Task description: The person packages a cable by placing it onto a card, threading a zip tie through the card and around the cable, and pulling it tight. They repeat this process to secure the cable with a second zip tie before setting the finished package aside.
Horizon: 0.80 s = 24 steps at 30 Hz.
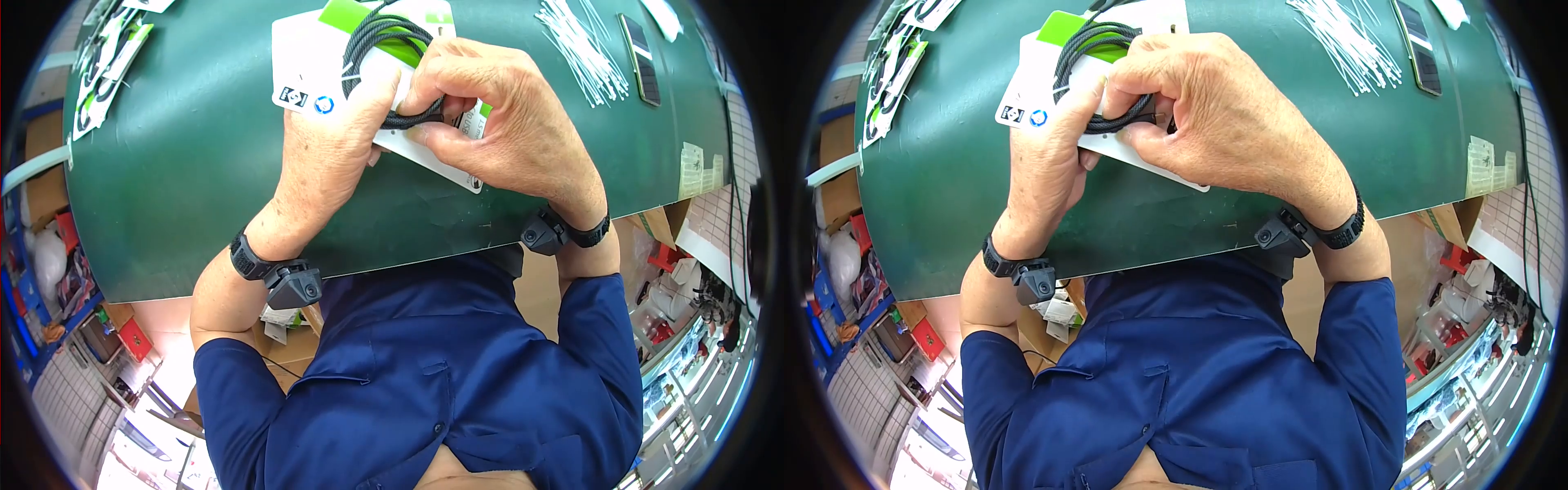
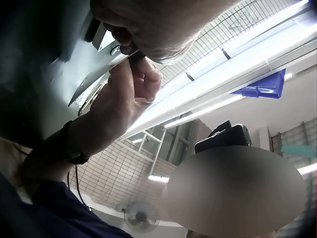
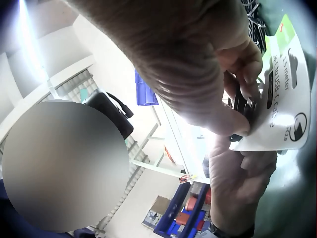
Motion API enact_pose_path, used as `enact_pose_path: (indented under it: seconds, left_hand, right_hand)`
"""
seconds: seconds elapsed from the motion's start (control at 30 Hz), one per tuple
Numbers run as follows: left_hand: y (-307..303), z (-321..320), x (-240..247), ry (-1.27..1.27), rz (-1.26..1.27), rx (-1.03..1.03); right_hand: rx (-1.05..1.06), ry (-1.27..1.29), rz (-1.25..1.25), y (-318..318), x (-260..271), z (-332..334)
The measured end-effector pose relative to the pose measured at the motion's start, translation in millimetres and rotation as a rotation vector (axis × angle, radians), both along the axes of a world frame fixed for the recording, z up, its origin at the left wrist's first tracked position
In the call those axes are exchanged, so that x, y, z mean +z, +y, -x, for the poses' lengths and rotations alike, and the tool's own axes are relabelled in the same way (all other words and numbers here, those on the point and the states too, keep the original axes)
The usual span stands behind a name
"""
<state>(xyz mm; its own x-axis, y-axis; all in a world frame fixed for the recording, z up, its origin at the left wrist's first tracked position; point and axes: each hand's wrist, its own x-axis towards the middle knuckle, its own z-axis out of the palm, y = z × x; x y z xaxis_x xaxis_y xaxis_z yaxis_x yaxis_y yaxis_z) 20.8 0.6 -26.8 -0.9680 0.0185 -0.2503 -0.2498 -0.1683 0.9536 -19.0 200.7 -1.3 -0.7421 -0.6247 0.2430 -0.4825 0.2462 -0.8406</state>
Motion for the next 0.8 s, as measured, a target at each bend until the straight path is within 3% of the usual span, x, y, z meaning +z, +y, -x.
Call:
enact_pose_path:
  seconds: [0.1,0.13,0.23,0.27,0.33,0.37,0.5,0.63,0.7,0.8]
  left_hand:
    - [2.4,-1.3,-9.7,0.198,0.31,0.032]
    - [0.5,-1.9,-12.3,0.205,0.311,0.033]
    - [-10.5,-1.4,-15.2,0.266,0.605,-0.104]
    - [-9.9,-1.1,-10.5,0.285,0.6,-0.106]
    - [1.8,-0.8,-0.4,0.211,0.332,0.137]
    - [3.2,1.4,-2.8,0.252,0.269,0.167]
    - [-1.3,8.1,0.4,0.302,0.12,0.194]
    - [-6.0,13.9,5.7,0.197,0.064,0.252]
    - [-7.6,14.1,4.8,0.203,0.059,0.299]
    - [-7.7,15.6,-0.6,0.204,0.043,0.321]
  right_hand:
    - [0.012,0.007,-0.023,0.8,-0.9,0.0]
    - [0.019,0.009,-0.034,0.9,-1.6,0.1]
    - [-0.024,0.143,0.03,-3.4,-7.2,-2.4]
    - [-0.049,0.21,0.057,-5.1,-8.9,-3.2]
    - [-0.1,0.346,0.062,-10.7,-10.8,-5.3]
    - [-0.135,0.462,0.069,-9.9,-8.8,-5.8]
    - [-0.176,0.528,0.0,7.8,5.7,-7.9]
    - [-0.321,0.596,-0.025,39.8,6.2,8.6]
    - [-0.527,0.434,-0.377,76.3,-1.3,19.3]
    - [-0.668,0.417,-0.571,116.0,-17.2,31.7]
